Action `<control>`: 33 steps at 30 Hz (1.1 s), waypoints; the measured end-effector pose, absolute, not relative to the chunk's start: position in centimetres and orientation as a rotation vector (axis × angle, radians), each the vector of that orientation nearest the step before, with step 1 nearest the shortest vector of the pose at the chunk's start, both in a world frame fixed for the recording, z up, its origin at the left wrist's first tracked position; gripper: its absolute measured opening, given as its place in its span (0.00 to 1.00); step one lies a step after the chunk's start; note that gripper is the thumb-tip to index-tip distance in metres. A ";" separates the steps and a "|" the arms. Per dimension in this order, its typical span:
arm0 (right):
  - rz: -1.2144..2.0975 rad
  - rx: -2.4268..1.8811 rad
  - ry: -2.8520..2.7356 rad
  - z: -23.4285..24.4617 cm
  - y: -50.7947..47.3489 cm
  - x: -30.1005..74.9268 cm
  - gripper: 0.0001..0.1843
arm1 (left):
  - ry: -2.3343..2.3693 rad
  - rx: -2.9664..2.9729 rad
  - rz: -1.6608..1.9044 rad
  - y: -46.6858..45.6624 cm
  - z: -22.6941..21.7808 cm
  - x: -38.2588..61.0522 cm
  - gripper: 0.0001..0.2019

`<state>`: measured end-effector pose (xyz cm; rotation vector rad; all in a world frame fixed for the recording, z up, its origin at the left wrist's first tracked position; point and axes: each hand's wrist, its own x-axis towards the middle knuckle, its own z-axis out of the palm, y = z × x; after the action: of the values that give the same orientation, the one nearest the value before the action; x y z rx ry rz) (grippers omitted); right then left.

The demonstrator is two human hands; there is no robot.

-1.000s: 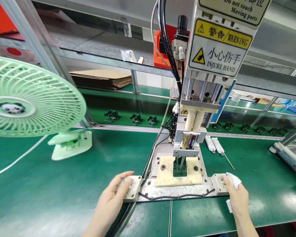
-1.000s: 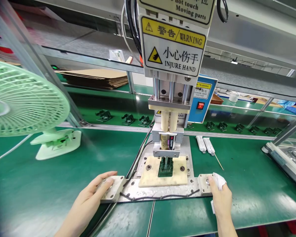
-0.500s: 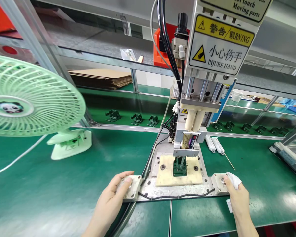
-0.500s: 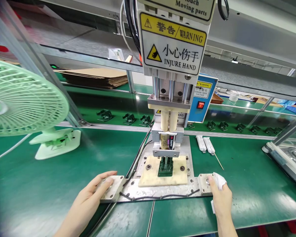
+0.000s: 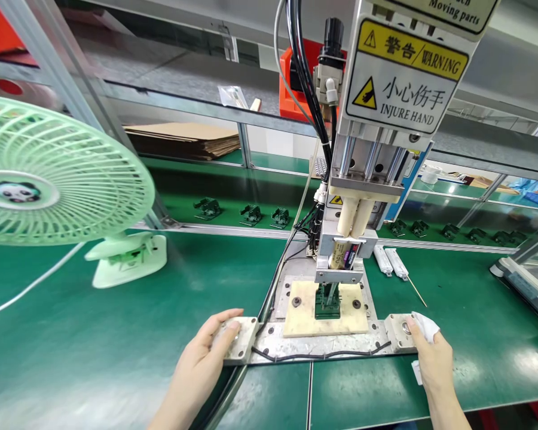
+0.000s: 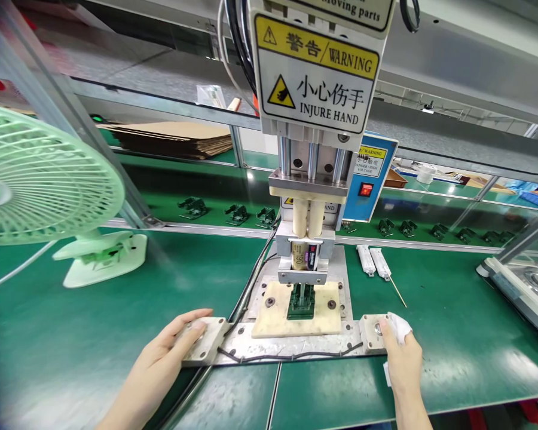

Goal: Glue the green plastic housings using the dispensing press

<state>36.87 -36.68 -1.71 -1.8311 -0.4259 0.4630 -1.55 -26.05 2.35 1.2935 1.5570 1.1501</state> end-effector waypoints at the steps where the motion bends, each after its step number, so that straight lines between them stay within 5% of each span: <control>1: 0.461 -1.828 -0.429 -1.7 -36.7 36.9 0.34 | 1.560 1.296 1.153 -26.1 2.3 -1.5 0.26; 33: 0.340 -1.736 -0.454 -1.6 -37.1 36.9 0.33 | 1.545 1.264 1.083 -26.3 2.4 -1.8 0.23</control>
<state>36.88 -37.13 -1.64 -1.7358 -0.4541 0.3400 -1.80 -26.33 2.40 1.2636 1.5447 1.0830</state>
